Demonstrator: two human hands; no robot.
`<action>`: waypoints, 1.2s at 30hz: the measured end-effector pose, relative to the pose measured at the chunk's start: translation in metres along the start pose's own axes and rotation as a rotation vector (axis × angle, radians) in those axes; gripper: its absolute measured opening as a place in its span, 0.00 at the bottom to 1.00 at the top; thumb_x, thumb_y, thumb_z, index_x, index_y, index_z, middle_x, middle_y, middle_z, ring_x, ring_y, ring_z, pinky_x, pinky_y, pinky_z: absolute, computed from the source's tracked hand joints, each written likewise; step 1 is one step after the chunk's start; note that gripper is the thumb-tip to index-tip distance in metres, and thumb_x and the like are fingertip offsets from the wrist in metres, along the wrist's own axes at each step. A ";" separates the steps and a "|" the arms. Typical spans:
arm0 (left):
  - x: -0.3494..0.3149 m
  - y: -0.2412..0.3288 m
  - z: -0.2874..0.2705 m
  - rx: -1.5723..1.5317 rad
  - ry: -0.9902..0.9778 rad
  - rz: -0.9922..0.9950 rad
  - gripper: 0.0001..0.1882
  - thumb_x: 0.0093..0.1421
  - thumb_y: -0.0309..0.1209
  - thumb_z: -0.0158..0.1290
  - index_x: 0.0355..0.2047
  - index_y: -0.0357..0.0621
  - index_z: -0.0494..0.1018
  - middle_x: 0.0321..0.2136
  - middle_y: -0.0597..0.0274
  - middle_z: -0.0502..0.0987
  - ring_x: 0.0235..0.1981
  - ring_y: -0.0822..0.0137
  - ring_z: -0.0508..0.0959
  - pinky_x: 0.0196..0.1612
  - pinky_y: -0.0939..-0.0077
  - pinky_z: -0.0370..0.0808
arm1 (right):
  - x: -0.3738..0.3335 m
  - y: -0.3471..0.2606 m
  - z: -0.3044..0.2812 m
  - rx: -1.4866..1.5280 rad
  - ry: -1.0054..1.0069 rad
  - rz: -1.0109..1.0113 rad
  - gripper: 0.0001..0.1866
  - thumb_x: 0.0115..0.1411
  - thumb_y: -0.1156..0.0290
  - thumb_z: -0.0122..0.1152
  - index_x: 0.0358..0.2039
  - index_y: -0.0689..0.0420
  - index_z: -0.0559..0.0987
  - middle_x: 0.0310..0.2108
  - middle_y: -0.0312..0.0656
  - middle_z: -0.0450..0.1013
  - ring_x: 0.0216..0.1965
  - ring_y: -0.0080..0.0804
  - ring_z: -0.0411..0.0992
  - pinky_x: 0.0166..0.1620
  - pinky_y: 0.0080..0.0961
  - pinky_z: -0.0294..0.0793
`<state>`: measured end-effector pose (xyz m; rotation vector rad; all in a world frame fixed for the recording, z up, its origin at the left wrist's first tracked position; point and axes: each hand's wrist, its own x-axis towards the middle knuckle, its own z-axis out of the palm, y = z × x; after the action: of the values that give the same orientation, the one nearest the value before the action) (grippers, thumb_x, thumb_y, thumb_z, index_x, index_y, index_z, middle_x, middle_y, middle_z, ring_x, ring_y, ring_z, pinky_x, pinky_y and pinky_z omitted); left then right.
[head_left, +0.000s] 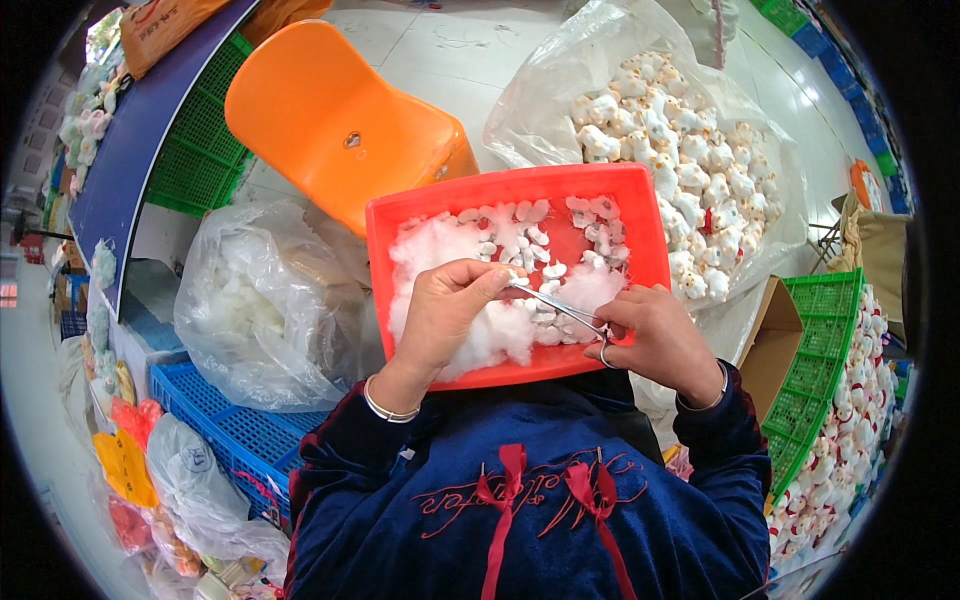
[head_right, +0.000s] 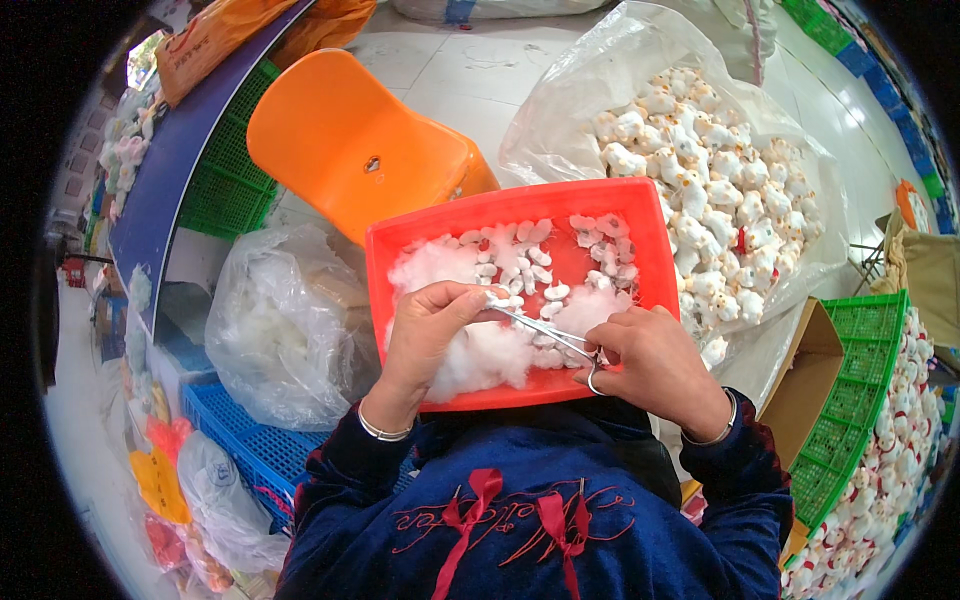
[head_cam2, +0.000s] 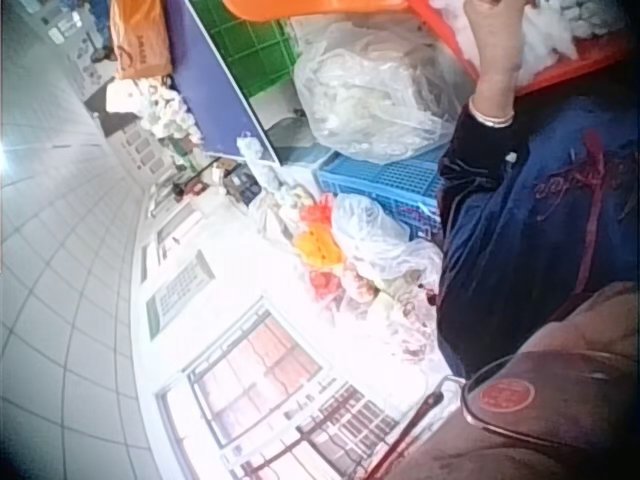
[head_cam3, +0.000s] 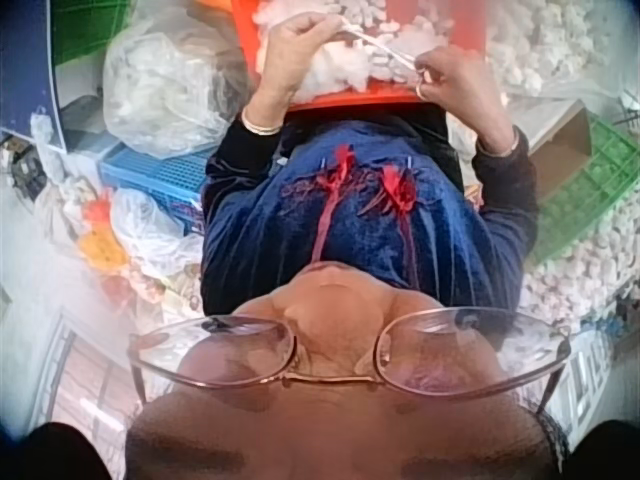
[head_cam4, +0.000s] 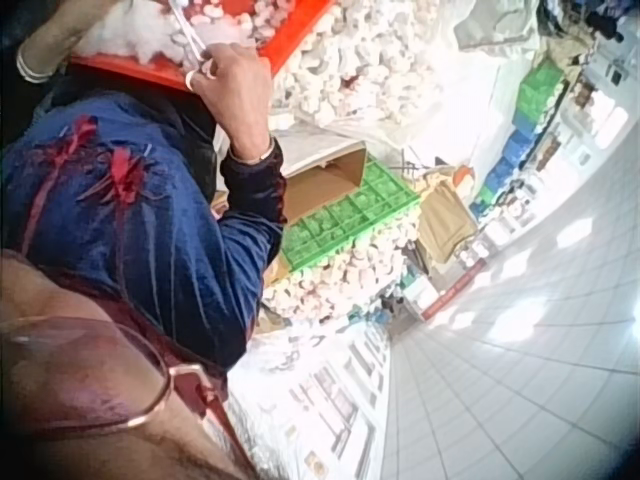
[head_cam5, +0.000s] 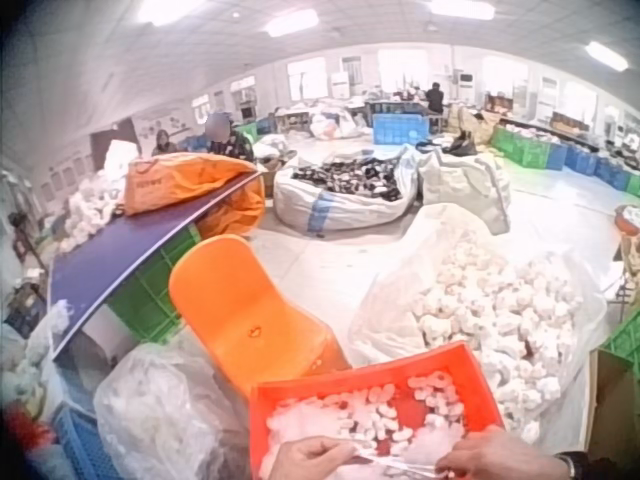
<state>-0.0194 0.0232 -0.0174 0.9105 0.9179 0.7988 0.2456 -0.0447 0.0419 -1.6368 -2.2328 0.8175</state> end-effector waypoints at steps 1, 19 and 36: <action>-0.001 0.001 0.000 0.005 0.001 0.005 0.11 0.70 0.26 0.56 0.45 0.28 0.81 0.42 0.50 0.85 0.44 0.62 0.85 0.53 0.69 0.81 | 0.000 0.000 0.000 0.001 0.001 -0.002 0.14 0.49 0.62 0.77 0.30 0.56 0.84 0.24 0.42 0.77 0.29 0.43 0.77 0.33 0.39 0.72; -0.004 -0.010 0.004 -0.004 0.031 0.054 0.10 0.68 0.29 0.61 0.42 0.33 0.83 0.35 0.64 0.84 0.37 0.78 0.79 0.44 0.81 0.76 | 0.006 0.003 0.009 0.186 -0.050 0.011 0.15 0.49 0.64 0.77 0.30 0.60 0.82 0.23 0.46 0.75 0.28 0.48 0.75 0.32 0.41 0.72; -0.010 -0.006 -0.002 -0.041 -0.063 0.144 0.08 0.70 0.27 0.56 0.38 0.35 0.82 0.28 0.65 0.81 0.32 0.76 0.77 0.42 0.80 0.74 | 0.007 0.005 0.011 0.390 -0.138 0.008 0.15 0.53 0.65 0.77 0.34 0.62 0.81 0.24 0.44 0.73 0.26 0.37 0.72 0.33 0.32 0.72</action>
<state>-0.0239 0.0126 -0.0201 0.9683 0.7849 0.9040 0.2414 -0.0406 0.0291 -1.4407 -1.9861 1.3080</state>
